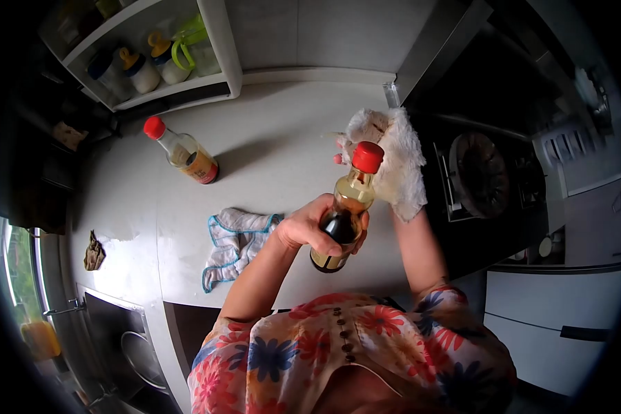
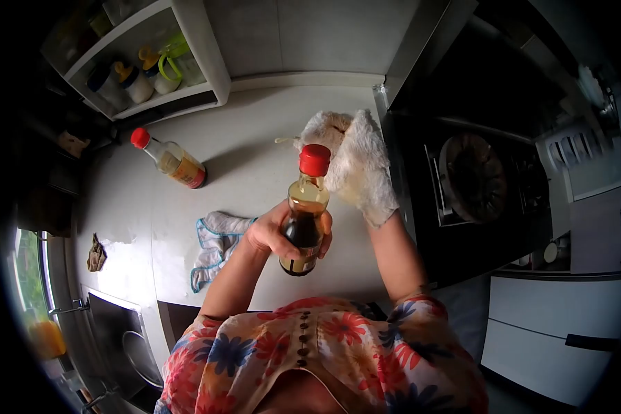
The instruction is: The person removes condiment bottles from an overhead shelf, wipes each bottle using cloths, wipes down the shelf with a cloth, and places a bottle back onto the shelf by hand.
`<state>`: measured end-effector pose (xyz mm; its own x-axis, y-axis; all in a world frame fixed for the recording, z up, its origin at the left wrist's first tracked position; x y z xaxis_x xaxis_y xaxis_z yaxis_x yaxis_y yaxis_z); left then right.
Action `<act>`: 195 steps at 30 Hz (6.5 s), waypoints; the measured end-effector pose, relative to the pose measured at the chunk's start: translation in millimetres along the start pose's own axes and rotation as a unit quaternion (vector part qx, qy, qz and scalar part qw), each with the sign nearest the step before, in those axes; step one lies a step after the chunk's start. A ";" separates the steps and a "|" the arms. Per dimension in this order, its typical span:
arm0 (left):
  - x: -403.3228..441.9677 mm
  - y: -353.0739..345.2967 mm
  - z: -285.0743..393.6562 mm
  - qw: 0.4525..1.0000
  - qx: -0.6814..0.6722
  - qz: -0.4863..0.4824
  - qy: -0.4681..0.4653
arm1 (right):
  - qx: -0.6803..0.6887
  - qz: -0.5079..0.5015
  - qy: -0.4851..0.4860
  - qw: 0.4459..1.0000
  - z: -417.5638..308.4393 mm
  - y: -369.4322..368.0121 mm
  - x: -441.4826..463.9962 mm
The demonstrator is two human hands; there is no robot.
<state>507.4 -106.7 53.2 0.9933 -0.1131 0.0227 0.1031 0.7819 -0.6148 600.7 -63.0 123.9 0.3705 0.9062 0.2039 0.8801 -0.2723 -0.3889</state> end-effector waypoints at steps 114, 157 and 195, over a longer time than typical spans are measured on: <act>-9.5 74.6 17.4 0.711 0.413 0.568 0.036 | -0.091 0.025 0.011 0.995 67.5 35.6 -2.6; -25.2 36.1 89.6 0.788 0.363 0.447 -0.218 | 0.160 -0.121 -0.041 0.979 118.3 11.2 -41.7; -19.7 65.7 134.1 0.941 0.071 0.219 -0.250 | 0.187 0.013 -0.098 0.977 102.6 36.0 -39.1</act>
<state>501.6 29.1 118.1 0.8390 0.5129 0.1816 -0.3501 0.7645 -0.5413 587.5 -75.0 9.8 0.2950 0.9551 0.0281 0.6877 -0.1918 -0.7002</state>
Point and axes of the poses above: each hand's wrist, its own x-axis towards the middle knuckle, its own y-axis out of the back of the hand, z = x × y, the point moved 9 cm from there along x, towards the middle knuckle, and after that the axes turned 12 degrees about y, right-handed, at the moved point
